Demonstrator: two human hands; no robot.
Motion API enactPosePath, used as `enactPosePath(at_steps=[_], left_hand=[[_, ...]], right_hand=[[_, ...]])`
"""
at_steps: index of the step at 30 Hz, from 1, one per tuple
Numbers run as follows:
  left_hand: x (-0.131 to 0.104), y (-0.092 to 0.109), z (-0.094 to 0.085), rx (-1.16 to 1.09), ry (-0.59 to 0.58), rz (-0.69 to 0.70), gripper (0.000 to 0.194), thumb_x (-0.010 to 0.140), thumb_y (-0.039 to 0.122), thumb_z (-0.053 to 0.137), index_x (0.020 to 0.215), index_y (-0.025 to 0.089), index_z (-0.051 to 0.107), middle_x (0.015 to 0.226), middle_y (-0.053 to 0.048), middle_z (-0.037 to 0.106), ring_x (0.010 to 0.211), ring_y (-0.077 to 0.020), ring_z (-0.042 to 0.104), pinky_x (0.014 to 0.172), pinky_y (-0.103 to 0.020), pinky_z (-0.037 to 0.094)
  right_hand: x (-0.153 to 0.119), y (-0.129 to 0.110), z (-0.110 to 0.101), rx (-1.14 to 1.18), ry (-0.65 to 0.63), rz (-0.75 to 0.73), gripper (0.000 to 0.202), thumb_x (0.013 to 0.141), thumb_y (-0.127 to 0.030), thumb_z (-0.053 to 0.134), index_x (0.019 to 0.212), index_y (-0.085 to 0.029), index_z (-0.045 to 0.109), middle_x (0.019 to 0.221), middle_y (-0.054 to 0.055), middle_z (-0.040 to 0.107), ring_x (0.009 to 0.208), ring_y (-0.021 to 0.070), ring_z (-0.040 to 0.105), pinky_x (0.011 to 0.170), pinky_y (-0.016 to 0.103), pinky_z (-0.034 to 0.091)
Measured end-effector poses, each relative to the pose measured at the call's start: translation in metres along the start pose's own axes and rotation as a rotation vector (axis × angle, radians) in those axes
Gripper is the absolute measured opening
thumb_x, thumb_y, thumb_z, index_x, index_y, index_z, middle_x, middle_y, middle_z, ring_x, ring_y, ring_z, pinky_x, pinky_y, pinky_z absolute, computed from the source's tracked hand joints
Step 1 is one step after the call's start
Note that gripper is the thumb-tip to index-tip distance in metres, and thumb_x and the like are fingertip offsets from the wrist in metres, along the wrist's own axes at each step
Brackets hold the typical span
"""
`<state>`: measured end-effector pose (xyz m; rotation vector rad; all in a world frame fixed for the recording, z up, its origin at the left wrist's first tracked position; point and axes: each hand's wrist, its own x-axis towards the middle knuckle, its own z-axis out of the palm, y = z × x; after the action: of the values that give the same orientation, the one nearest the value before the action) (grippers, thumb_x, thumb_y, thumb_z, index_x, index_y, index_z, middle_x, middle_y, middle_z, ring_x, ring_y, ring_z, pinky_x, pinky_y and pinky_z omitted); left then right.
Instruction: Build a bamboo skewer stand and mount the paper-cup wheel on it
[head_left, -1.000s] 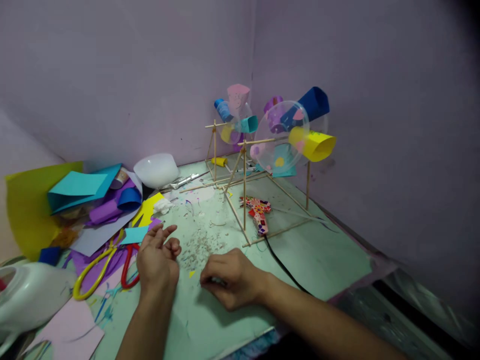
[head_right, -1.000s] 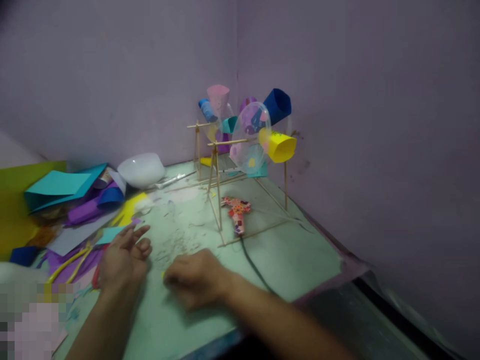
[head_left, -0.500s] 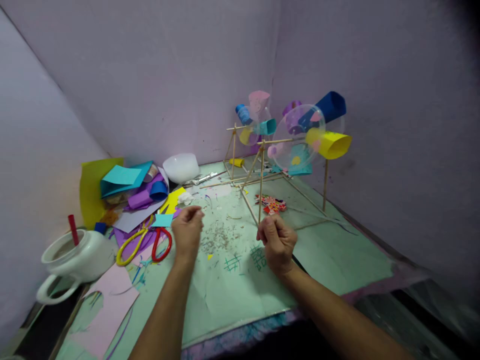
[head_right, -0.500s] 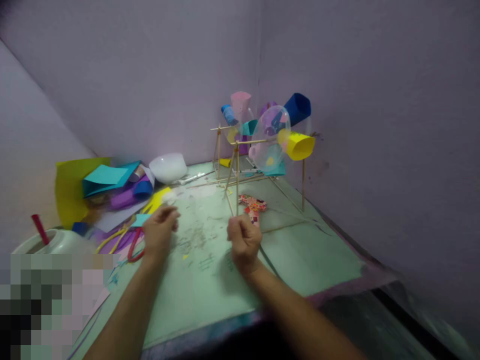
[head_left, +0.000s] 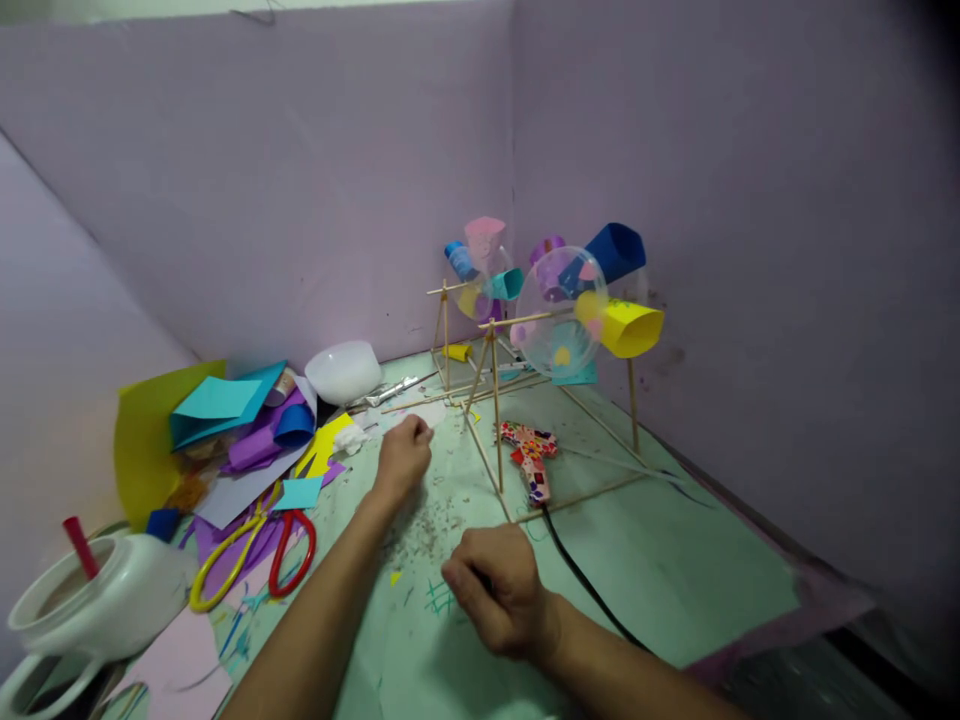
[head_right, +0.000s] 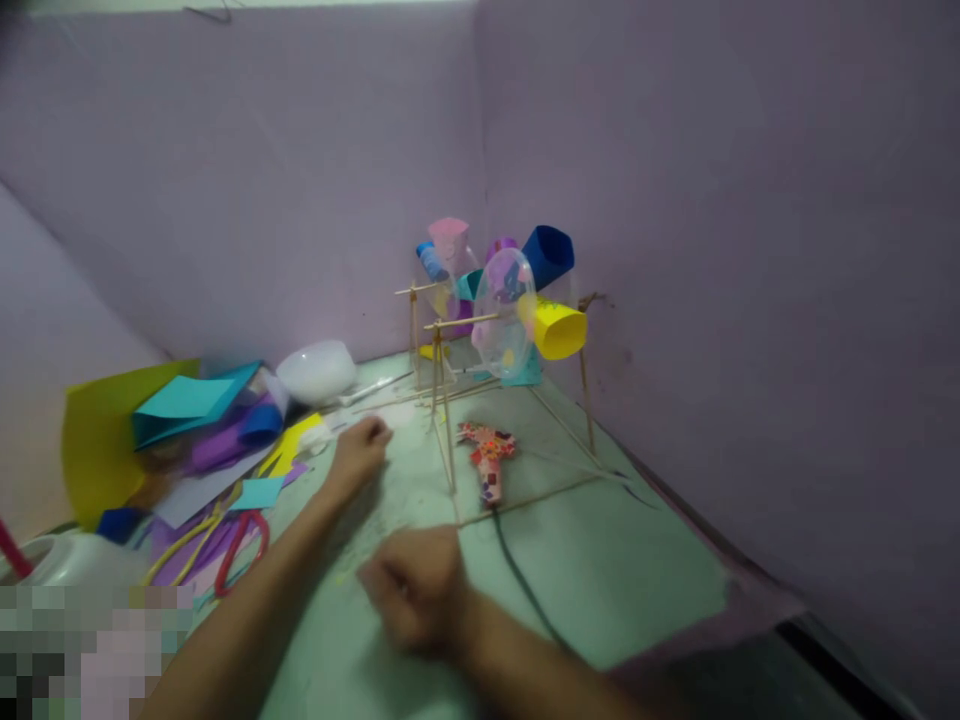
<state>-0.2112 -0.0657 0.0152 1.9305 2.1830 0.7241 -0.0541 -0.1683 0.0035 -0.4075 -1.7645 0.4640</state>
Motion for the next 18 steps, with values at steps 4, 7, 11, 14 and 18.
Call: enactPosePath(at_steps=[4,7,11,14,18], left_hand=[[0.047,-0.011,-0.028,0.115,0.103,-0.085,0.021,0.088,0.026,0.044,0.098,0.013,0.057,0.095,-0.005,0.063,0.089,-0.0162,0.058,0.079,-0.034,0.044],[0.066,-0.028,-0.042,0.199,0.015,-0.138,0.024,0.086,0.033,0.05,0.097,0.014,0.059,0.097,-0.005,0.063,0.091,-0.0179,0.059,0.081,-0.038,0.046],[0.062,-0.039,-0.031,0.281,-0.201,-0.186,0.026,0.084,0.037,0.053,0.092,0.013,0.061,0.091,-0.003,0.064,0.083,-0.0164,0.061,0.076,-0.036,0.049],[0.052,-0.033,-0.01,0.356,-0.239,-0.251,0.035,0.085,0.044,0.048,0.098,0.013,0.059,0.096,-0.006,0.063,0.087,-0.0177,0.06,0.078,-0.039,0.049],[0.047,-0.02,0.01,0.404,-0.234,-0.236,0.037,0.085,0.042,0.049,0.109,0.014,0.055,0.107,-0.008,0.059,0.097,-0.0205,0.058,0.084,-0.043,0.046]], right_hand=[[0.0,-0.001,0.001,0.023,-0.031,-0.021,0.024,0.076,-0.015,0.046,0.053,-0.019,0.041,0.043,-0.005,0.036,0.04,0.0068,0.032,0.042,0.024,0.023],[0.0,-0.003,0.0,0.026,-0.027,-0.006,0.027,0.078,-0.016,0.044,0.051,-0.018,0.042,0.043,-0.005,0.037,0.039,0.007,0.032,0.042,0.025,0.023],[0.001,-0.005,-0.001,0.006,-0.072,-0.039,0.035,0.084,-0.021,0.042,0.049,-0.017,0.046,0.041,-0.004,0.038,0.039,0.0072,0.032,0.043,0.026,0.025],[0.0,-0.005,-0.001,-0.017,-0.084,-0.076,0.038,0.086,-0.023,0.04,0.049,-0.016,0.048,0.039,-0.004,0.039,0.038,0.0077,0.034,0.043,0.026,0.025],[-0.001,-0.003,0.001,-0.028,-0.095,-0.035,0.035,0.084,-0.023,0.043,0.05,-0.016,0.05,0.04,-0.003,0.043,0.038,0.0076,0.035,0.043,0.026,0.025]])
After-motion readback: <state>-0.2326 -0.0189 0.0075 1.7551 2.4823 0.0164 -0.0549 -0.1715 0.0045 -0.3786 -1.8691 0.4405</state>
